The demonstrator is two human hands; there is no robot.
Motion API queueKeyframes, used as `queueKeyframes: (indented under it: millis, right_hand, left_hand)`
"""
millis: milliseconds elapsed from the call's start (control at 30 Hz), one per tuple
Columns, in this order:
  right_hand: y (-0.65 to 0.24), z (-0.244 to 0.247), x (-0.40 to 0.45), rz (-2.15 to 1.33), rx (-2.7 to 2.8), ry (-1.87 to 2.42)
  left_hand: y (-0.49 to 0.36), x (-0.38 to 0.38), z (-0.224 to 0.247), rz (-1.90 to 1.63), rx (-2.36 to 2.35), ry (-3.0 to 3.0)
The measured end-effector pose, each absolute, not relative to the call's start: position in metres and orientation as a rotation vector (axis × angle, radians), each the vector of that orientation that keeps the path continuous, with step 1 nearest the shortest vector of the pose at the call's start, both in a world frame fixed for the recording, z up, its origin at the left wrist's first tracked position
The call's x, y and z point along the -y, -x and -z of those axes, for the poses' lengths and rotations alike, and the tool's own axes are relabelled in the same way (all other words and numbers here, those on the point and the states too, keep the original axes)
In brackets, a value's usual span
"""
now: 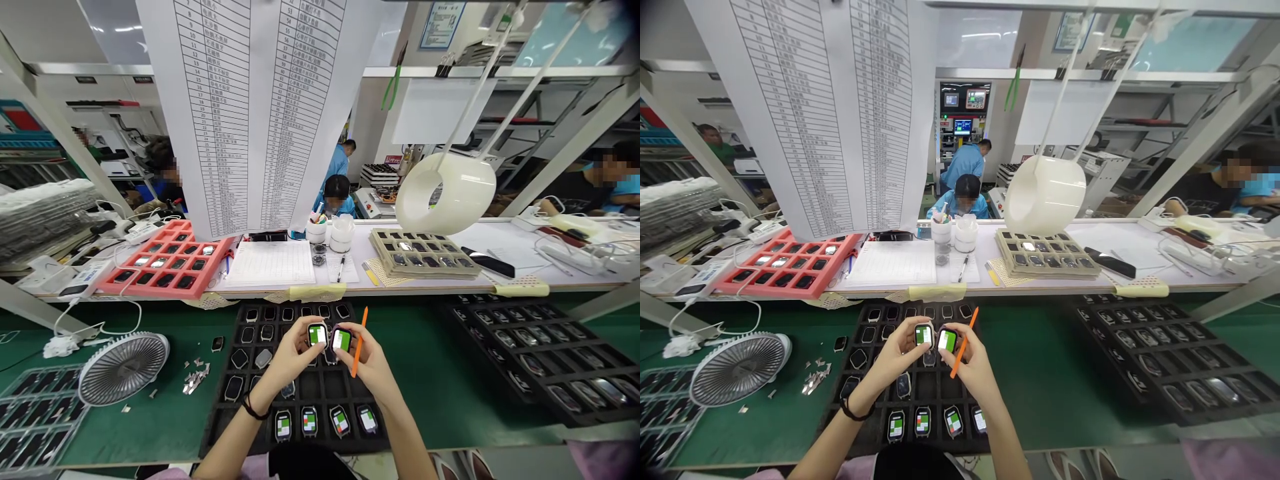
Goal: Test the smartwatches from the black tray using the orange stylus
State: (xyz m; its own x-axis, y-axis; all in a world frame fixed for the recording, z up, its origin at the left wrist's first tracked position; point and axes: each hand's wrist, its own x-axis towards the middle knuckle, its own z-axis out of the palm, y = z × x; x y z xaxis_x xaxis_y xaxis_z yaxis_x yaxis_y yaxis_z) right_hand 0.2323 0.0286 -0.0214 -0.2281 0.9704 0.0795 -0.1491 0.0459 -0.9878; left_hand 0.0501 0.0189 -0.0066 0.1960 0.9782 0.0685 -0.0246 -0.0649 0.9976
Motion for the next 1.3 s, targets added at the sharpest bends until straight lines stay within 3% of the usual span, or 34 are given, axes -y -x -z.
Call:
queueKeyframes:
  millis: [500,1300]
  right_hand:
    - [-0.224,0.007,-0.024,-1.315,1.112,1.148]
    - [-0.226,0.013,-0.023,-1.411,1.257,0.976]
  left_hand:
    - [-0.054,-0.021,0.004,-1.148,-1.087,-1.13]
    - [-0.051,-0.02,0.006,-1.2,-1.005,-1.237]
